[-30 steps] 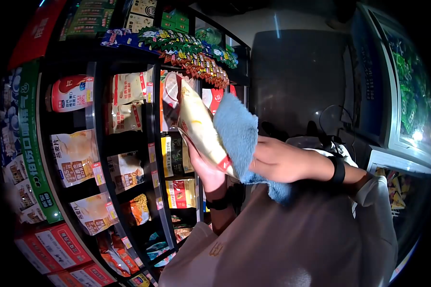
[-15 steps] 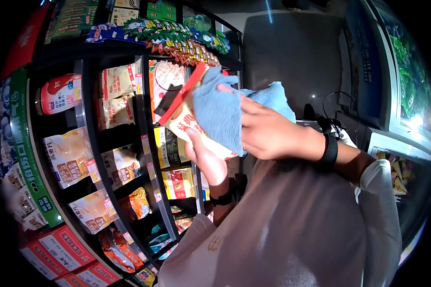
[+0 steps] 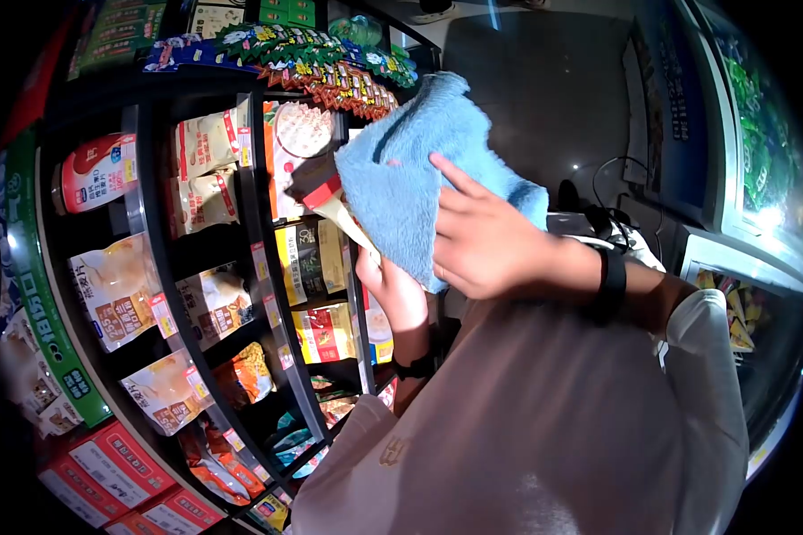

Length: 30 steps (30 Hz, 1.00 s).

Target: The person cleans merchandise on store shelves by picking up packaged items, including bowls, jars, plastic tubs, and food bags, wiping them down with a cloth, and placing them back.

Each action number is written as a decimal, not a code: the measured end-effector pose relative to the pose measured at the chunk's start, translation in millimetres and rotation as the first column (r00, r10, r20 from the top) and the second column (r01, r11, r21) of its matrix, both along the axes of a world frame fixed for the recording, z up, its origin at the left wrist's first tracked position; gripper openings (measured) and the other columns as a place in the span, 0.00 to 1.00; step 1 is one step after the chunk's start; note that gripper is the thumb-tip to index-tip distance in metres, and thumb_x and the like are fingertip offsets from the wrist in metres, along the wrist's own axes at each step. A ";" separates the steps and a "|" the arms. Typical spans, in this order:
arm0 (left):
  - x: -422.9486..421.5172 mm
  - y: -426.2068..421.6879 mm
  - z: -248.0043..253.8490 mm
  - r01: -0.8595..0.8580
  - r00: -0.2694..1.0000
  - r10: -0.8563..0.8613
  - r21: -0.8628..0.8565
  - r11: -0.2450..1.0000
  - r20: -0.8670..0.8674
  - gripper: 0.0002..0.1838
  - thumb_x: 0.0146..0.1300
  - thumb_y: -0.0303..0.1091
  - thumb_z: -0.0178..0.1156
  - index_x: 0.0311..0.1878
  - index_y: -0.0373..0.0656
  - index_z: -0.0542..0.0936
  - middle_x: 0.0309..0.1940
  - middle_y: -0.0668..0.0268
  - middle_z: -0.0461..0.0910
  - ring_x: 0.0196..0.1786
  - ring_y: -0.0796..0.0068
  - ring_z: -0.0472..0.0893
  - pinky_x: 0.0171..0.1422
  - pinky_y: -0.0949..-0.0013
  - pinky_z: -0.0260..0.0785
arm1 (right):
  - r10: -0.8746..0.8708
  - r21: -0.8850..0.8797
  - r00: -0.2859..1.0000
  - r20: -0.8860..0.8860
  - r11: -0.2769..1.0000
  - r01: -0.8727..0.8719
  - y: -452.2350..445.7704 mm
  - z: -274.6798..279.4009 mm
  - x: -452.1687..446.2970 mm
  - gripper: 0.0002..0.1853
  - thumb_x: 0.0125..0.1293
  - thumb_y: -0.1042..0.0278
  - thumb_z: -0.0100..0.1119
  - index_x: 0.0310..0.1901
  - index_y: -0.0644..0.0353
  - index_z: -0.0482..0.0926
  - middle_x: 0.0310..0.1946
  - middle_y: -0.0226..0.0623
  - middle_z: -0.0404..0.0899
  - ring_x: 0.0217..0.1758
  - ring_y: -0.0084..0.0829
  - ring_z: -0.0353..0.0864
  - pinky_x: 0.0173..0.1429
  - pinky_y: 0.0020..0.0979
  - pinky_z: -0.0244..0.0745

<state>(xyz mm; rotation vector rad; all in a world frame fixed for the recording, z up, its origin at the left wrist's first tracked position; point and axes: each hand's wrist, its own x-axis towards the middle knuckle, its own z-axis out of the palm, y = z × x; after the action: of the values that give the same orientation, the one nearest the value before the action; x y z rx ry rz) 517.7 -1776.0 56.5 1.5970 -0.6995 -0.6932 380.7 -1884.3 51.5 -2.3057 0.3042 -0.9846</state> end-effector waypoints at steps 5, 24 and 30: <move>4.3 -4.6 11.0 -0.122 0.991 0.124 0.039 0.992 -0.056 0.21 0.78 0.39 0.51 0.59 0.27 0.74 0.51 0.61 0.80 0.51 0.76 0.78 0.55 0.71 0.71 | 0.063 0.057 0.996 -0.058 0.997 -0.059 -6.8 -21.5 -3.5 0.20 0.55 0.68 0.58 0.50 0.66 0.80 0.59 0.51 0.74 0.68 0.51 0.68 0.81 0.57 0.49; 21.1 -39.1 -5.2 0.024 0.983 0.002 0.139 0.990 -0.185 0.27 0.75 0.51 0.53 0.61 0.33 0.72 0.50 0.58 0.78 0.51 0.70 0.78 0.57 0.65 0.69 | -0.164 0.953 0.938 0.304 0.064 -0.297 -5.4 -15.1 -10.9 0.21 0.72 0.74 0.53 0.64 0.66 0.69 0.57 0.33 0.75 0.59 0.23 0.74 0.63 0.29 0.72; 31.5 -29.9 -57.0 0.257 0.962 -0.247 0.081 0.963 -0.116 0.26 0.75 0.51 0.53 0.55 0.33 0.74 0.45 0.55 0.78 0.46 0.63 0.78 0.50 0.62 0.70 | 0.175 0.477 0.919 0.354 0.811 -0.339 23.9 -34.7 -13.1 0.23 0.62 0.71 0.55 0.60 0.62 0.76 0.58 0.48 0.75 0.66 0.52 0.71 0.72 0.47 0.60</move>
<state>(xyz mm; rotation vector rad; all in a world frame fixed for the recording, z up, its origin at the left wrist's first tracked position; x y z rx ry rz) 549.2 -1805.9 -0.5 1.5600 -0.8113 -1.0037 367.6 -1860.4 16.8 -1.6164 0.1075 -0.9427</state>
